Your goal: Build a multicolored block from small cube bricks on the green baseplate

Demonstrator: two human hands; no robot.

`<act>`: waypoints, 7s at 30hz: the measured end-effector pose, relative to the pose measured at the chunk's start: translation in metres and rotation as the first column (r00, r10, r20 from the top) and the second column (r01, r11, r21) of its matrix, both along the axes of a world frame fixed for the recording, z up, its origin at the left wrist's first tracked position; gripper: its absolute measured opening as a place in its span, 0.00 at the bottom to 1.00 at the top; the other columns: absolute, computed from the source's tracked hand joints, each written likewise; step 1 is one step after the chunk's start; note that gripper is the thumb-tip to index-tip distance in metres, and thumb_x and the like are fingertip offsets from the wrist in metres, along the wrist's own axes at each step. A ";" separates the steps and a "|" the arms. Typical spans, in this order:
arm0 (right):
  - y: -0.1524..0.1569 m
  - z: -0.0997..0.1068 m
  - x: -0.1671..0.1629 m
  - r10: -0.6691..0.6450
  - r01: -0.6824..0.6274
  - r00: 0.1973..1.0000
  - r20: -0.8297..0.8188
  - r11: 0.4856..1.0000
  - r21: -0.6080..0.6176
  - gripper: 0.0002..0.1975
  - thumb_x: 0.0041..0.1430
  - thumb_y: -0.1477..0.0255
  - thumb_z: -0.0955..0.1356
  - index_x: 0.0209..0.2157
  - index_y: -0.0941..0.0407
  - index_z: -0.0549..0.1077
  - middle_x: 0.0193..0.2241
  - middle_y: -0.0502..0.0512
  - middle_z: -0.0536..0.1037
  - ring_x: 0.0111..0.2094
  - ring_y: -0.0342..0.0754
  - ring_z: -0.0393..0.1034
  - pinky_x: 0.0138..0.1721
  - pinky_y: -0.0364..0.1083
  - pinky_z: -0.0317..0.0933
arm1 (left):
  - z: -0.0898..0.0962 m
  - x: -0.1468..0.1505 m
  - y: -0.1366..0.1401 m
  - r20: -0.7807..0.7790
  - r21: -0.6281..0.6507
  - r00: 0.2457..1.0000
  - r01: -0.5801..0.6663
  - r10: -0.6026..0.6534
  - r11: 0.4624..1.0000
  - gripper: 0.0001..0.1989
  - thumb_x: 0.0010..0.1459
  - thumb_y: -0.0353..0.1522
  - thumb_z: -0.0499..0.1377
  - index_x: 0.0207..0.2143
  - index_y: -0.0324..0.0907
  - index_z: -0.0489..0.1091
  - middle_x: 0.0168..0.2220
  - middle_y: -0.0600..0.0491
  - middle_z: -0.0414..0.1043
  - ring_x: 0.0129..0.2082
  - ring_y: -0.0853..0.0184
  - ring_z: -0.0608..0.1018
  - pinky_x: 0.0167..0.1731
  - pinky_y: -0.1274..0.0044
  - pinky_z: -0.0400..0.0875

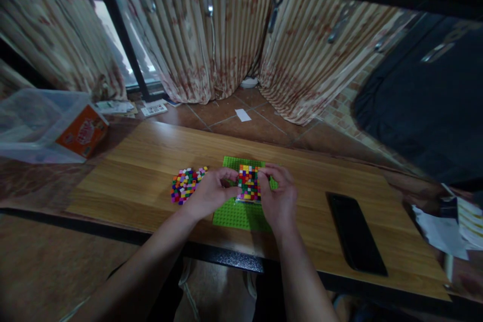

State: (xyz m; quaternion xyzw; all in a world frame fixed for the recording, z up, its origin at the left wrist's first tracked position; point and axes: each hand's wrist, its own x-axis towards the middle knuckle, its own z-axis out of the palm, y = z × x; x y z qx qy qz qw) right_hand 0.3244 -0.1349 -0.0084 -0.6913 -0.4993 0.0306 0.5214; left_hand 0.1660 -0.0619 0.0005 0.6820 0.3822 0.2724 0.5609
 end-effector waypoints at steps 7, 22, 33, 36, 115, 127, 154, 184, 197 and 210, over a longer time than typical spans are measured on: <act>0.002 -0.005 0.001 -0.001 0.011 0.996 0.092 0.993 -0.113 0.13 0.61 0.65 0.64 0.41 0.56 0.77 0.42 0.61 0.77 0.46 0.55 0.71 0.49 0.57 0.64 | -0.006 0.002 0.001 0.008 0.024 1.000 0.013 -0.013 1.000 0.20 0.47 0.27 0.64 0.45 0.38 0.72 0.39 0.51 0.76 0.30 0.69 0.75 0.32 0.77 0.69; -0.004 -0.004 0.004 -0.109 0.115 0.993 0.045 0.980 -0.160 0.16 0.59 0.60 0.65 0.40 0.56 0.78 0.44 0.62 0.76 0.44 0.56 0.72 0.44 0.57 0.68 | 0.009 -0.039 0.035 -0.275 0.357 0.952 -0.030 0.136 0.934 0.15 0.56 0.28 0.55 0.44 0.37 0.76 0.40 0.47 0.80 0.36 0.65 0.78 0.40 0.75 0.72; -0.002 -0.005 0.005 -0.101 0.100 0.995 -0.005 0.988 -0.120 0.14 0.57 0.62 0.67 0.38 0.55 0.78 0.44 0.61 0.75 0.43 0.55 0.72 0.45 0.59 0.68 | 0.002 -0.088 0.063 -0.607 0.402 0.775 0.110 0.175 0.909 0.11 0.49 0.31 0.62 0.36 0.44 0.81 0.34 0.50 0.80 0.34 0.62 0.78 0.34 0.76 0.68; -0.002 -0.006 0.005 -0.096 0.095 0.995 0.005 0.989 -0.116 0.13 0.58 0.62 0.67 0.38 0.55 0.78 0.44 0.61 0.75 0.43 0.55 0.72 0.46 0.59 0.67 | 0.000 -0.083 0.062 -0.602 0.438 0.776 0.120 0.191 0.891 0.10 0.50 0.31 0.62 0.34 0.45 0.81 0.35 0.49 0.80 0.35 0.62 0.78 0.35 0.75 0.68; 0.004 -0.011 0.005 0.043 -0.068 0.961 -0.273 0.994 -0.081 0.05 0.46 0.64 0.76 0.28 0.48 0.82 0.48 0.56 0.76 0.52 0.57 0.68 0.57 0.61 0.56 | 0.010 -0.011 0.008 -0.137 0.338 0.990 0.037 0.010 0.940 0.07 0.58 0.26 0.56 0.33 0.40 0.73 0.26 0.56 0.73 0.25 0.70 0.72 0.29 0.78 0.63; 0.009 -0.010 0.004 0.039 -0.055 0.955 -0.294 0.997 -0.046 0.10 0.42 0.63 0.76 0.28 0.52 0.79 0.45 0.57 0.76 0.49 0.56 0.70 0.53 0.58 0.61 | 0.006 -0.008 0.006 -0.149 0.348 0.989 0.063 -0.011 0.935 0.07 0.58 0.26 0.56 0.33 0.40 0.74 0.26 0.56 0.73 0.25 0.70 0.73 0.30 0.78 0.64; 0.004 -0.003 0.015 0.068 -0.100 0.935 -0.348 0.992 -0.076 0.14 0.46 0.60 0.75 0.34 0.51 0.80 0.40 0.54 0.79 0.43 0.53 0.73 0.48 0.55 0.64 | 0.003 -0.005 0.004 0.017 0.248 1.000 -0.003 -0.001 0.969 0.08 0.58 0.27 0.57 0.34 0.42 0.77 0.31 0.54 0.78 0.31 0.68 0.78 0.35 0.77 0.70; -0.007 -0.001 0.011 0.118 -0.123 0.992 -0.043 0.983 -0.137 0.03 0.50 0.64 0.74 0.29 0.46 0.82 0.47 0.53 0.75 0.52 0.56 0.66 0.56 0.60 0.56 | -0.008 0.002 0.009 0.053 0.107 0.997 -0.062 0.056 0.992 0.08 0.56 0.29 0.58 0.36 0.39 0.77 0.32 0.52 0.79 0.32 0.67 0.78 0.34 0.77 0.71; -0.002 -0.009 0.007 0.064 -0.077 0.991 -0.120 0.991 -0.106 0.04 0.49 0.64 0.75 0.26 0.48 0.80 0.46 0.54 0.75 0.52 0.56 0.67 0.57 0.60 0.55 | -0.005 0.013 0.002 -0.004 0.110 0.998 -0.059 0.060 0.992 0.12 0.57 0.36 0.60 0.40 0.38 0.76 0.33 0.50 0.79 0.31 0.66 0.78 0.31 0.76 0.70; -0.002 -0.005 0.001 0.033 -0.051 0.981 -0.192 0.995 -0.089 0.03 0.47 0.66 0.75 0.23 0.49 0.80 0.45 0.54 0.74 0.51 0.55 0.68 0.57 0.58 0.56 | -0.005 0.027 -0.001 -0.081 0.120 0.976 -0.191 0.201 0.974 0.09 0.53 0.33 0.62 0.36 0.38 0.75 0.32 0.50 0.78 0.31 0.65 0.78 0.31 0.76 0.70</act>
